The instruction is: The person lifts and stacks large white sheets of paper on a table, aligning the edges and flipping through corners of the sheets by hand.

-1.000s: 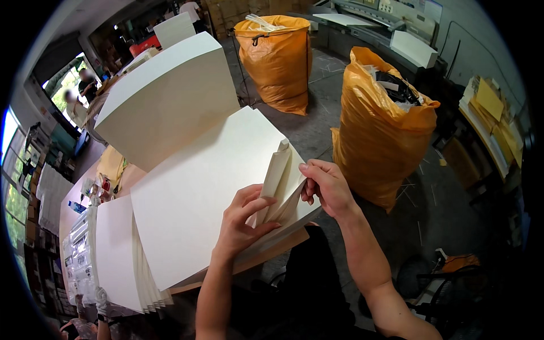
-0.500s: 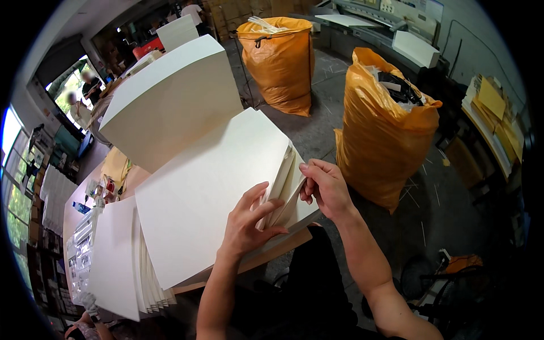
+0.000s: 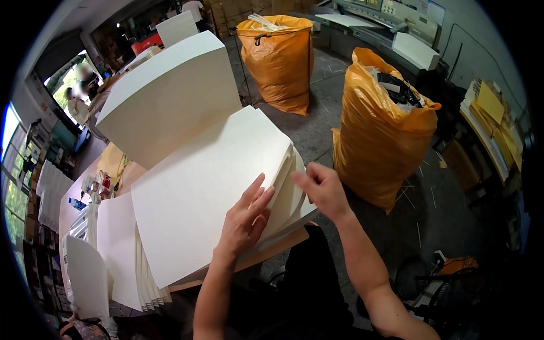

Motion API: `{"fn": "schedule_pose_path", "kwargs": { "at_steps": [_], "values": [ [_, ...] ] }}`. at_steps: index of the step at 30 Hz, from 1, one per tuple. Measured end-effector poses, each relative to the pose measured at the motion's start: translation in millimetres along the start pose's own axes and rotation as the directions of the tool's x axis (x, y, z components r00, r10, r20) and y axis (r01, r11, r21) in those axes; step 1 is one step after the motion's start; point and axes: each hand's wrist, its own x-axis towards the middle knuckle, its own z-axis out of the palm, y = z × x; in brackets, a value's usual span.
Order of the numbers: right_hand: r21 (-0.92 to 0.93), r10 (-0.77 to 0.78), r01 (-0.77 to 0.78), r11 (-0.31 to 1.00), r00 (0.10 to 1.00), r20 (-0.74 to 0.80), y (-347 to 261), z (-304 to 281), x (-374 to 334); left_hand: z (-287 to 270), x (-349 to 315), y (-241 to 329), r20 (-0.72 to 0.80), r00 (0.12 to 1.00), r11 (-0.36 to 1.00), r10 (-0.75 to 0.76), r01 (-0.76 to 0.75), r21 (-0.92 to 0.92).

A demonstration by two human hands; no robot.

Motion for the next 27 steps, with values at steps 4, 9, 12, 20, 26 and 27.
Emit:
{"fn": "schedule_pose_path", "kwargs": {
  "at_steps": [4,9,12,20,26,27],
  "values": [
    [0.451,0.211,-0.222,0.864,0.975,0.077,-11,-5,3,-4,3,-10,0.085,0.990,0.980,0.112,-0.124,0.156],
    [0.563,0.199,-0.208,0.800,0.977,0.079,-8,3,5,-1,5,3,0.073,0.993,0.987,0.091,-0.100,0.125],
    [0.450,0.182,-0.160,0.879,0.983,-0.006,-11,1,-1,-2,6,3,0.086,0.994,0.994,0.063,-0.071,0.088],
    [-0.671,-0.457,0.468,0.575,0.864,0.211,21,4,-54,2,1,1,0.123,0.986,0.980,0.112,-0.130,0.152],
    [-0.615,0.107,0.201,0.762,0.898,0.426,43,-4,-57,5,6,7,0.313,0.918,0.829,0.243,-0.364,0.424],
    [-0.610,0.057,0.229,0.759,0.909,0.413,43,-2,-57,6,3,3,0.309,0.925,0.838,0.223,-0.344,0.424]
  ]
}}
